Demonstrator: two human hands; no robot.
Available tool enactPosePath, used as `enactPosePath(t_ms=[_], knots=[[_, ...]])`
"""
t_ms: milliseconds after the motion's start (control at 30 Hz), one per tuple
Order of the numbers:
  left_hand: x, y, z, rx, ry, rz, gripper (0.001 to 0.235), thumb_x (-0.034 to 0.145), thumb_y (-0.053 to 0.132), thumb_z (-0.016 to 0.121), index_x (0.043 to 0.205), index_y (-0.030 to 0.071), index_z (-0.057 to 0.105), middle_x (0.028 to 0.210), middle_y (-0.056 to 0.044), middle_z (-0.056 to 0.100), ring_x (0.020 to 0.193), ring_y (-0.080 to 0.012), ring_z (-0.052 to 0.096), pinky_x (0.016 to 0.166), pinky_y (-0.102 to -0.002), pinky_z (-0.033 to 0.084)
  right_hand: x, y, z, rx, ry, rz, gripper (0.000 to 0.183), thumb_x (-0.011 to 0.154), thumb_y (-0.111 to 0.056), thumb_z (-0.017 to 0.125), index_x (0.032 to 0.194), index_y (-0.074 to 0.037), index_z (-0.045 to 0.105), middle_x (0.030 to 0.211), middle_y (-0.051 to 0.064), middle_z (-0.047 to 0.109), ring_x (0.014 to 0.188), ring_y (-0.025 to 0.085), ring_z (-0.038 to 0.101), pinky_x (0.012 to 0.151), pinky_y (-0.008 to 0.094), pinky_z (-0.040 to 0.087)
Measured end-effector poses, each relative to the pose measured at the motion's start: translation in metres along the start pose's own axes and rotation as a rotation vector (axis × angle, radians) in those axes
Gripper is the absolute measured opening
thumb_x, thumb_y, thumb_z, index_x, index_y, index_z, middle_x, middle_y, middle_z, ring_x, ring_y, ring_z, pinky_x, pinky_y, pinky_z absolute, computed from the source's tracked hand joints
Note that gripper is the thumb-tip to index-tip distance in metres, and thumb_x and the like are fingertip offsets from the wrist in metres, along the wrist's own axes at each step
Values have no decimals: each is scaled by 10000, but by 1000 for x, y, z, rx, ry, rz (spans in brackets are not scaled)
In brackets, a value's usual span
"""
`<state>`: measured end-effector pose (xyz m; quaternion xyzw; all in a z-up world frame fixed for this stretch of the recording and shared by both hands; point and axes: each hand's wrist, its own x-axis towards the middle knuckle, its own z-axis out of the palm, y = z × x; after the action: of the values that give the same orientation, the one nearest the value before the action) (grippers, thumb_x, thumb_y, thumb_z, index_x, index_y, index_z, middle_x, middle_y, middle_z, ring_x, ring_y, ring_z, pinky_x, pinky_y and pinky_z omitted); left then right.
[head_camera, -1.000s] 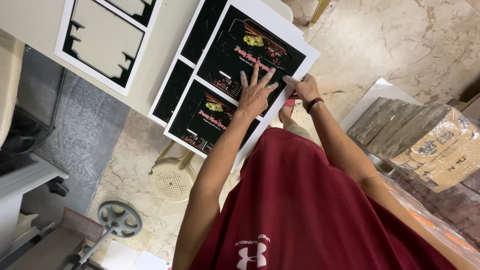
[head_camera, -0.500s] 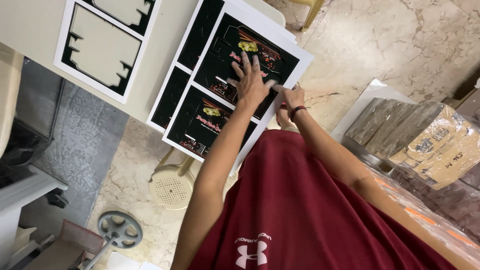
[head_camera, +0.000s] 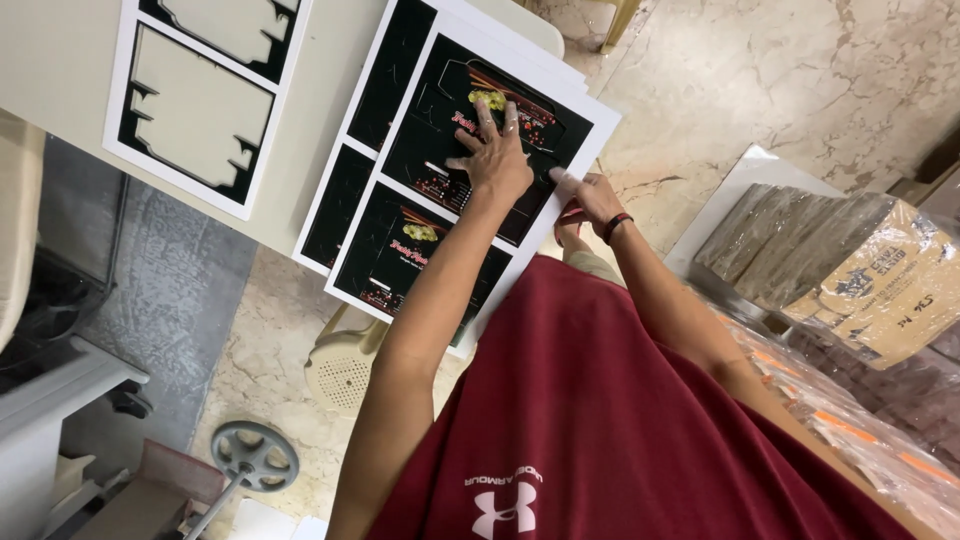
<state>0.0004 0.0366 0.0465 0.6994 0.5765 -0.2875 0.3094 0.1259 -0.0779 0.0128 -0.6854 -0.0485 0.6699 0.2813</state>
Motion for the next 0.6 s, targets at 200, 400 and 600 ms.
enactPosePath(t_ms=[200, 400, 600], knots=[[14, 5, 26, -164, 117, -99, 1511, 812, 660, 949, 1588, 253, -283, 1596, -183, -434, 1515, -601, -212, 995, -930, 138, -3, -3, 7, -47, -35, 51, 459, 829, -381, 807, 881, 52, 666, 782, 208, 719, 641, 314, 720, 563, 405, 643], [-20, -14, 31, -21, 210, -4, 1221, 917, 837, 666, 1631, 297, -163, 1690, -125, -267, 1556, -500, -169, 987, -935, 123, 19, 16, -1, 107, 177, -131, 508, 904, -490, 739, 665, -85, 548, 683, 150, 649, 626, 268, 694, 578, 441, 663], [-22, -73, 36, -265, 451, 100, 754, 1088, 609, 339, 1655, 128, 212, 1703, -223, 184, 1559, -472, 172, 1183, -767, 81, 42, 20, -8, -16, 50, -108, 587, 848, -437, 883, 977, 94, 670, 774, 241, 700, 575, 330, 719, 604, 498, 661]])
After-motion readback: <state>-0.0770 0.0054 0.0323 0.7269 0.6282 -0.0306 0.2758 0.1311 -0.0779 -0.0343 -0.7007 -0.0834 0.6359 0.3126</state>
